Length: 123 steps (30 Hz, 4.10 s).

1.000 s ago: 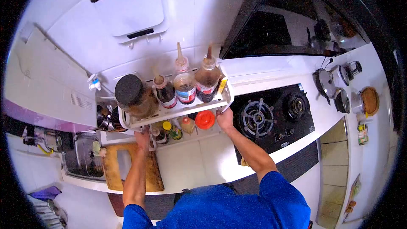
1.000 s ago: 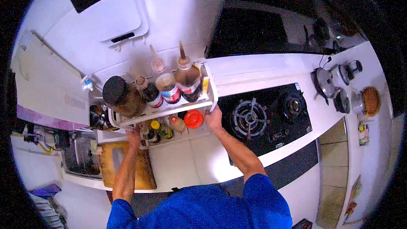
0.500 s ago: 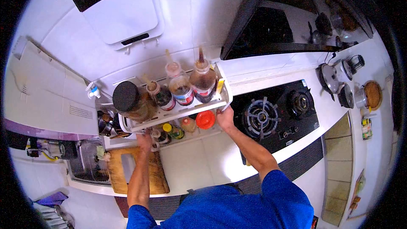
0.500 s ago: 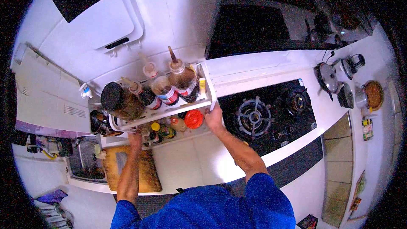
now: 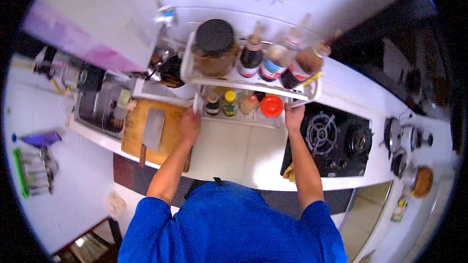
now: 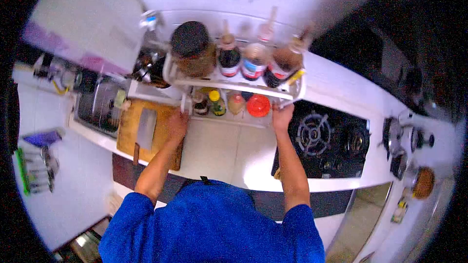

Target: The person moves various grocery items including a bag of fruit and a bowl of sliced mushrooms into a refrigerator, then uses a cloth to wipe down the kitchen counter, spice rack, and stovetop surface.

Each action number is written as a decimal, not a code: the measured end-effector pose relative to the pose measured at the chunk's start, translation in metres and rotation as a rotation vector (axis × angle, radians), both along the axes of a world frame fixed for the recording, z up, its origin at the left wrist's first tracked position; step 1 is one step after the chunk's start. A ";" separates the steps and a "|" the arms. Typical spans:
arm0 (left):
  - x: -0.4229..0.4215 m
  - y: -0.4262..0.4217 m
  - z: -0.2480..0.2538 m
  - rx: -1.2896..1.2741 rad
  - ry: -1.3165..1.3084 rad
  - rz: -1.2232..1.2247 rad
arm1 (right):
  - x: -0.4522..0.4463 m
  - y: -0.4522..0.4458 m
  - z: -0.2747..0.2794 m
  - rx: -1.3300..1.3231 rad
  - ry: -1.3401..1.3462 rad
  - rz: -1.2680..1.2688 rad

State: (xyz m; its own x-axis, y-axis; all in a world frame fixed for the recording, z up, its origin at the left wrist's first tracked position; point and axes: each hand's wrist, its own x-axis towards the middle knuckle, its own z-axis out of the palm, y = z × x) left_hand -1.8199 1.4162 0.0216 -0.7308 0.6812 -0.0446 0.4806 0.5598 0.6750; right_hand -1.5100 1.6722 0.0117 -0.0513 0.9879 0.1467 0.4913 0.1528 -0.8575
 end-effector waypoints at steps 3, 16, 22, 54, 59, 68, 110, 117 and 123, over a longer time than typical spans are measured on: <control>-0.002 -0.007 -0.006 0.080 0.068 -0.035 | 0.015 -0.012 0.000 0.092 -0.241 0.178; -0.014 -0.004 -0.011 0.049 -0.205 -0.078 | 0.034 -0.003 -0.004 -0.073 -0.223 0.406; -0.014 0.004 -0.030 0.202 -0.147 -0.059 | 0.037 0.016 -0.014 -0.211 -0.193 0.341; -0.034 0.012 -0.053 0.221 -0.210 -0.106 | 0.026 0.008 -0.006 0.009 -0.418 0.351; -0.006 -0.044 -0.049 0.352 -0.395 0.037 | 0.058 0.004 -0.025 -0.287 -0.108 0.140; 0.070 -0.225 -0.027 0.029 -0.571 -0.061 | 0.198 -0.238 -0.006 -0.036 -0.951 -0.111; 0.197 -0.502 -0.084 -0.244 -0.958 0.490 | 0.115 -0.109 -0.092 0.379 -1.007 0.333; 0.225 -0.582 -0.131 -0.133 -1.031 0.507 | 0.206 -0.285 -0.072 0.196 -0.896 0.545; 0.283 -0.686 -0.158 -0.144 -1.097 0.663 | 0.325 -0.312 -0.055 -0.460 -0.340 -0.009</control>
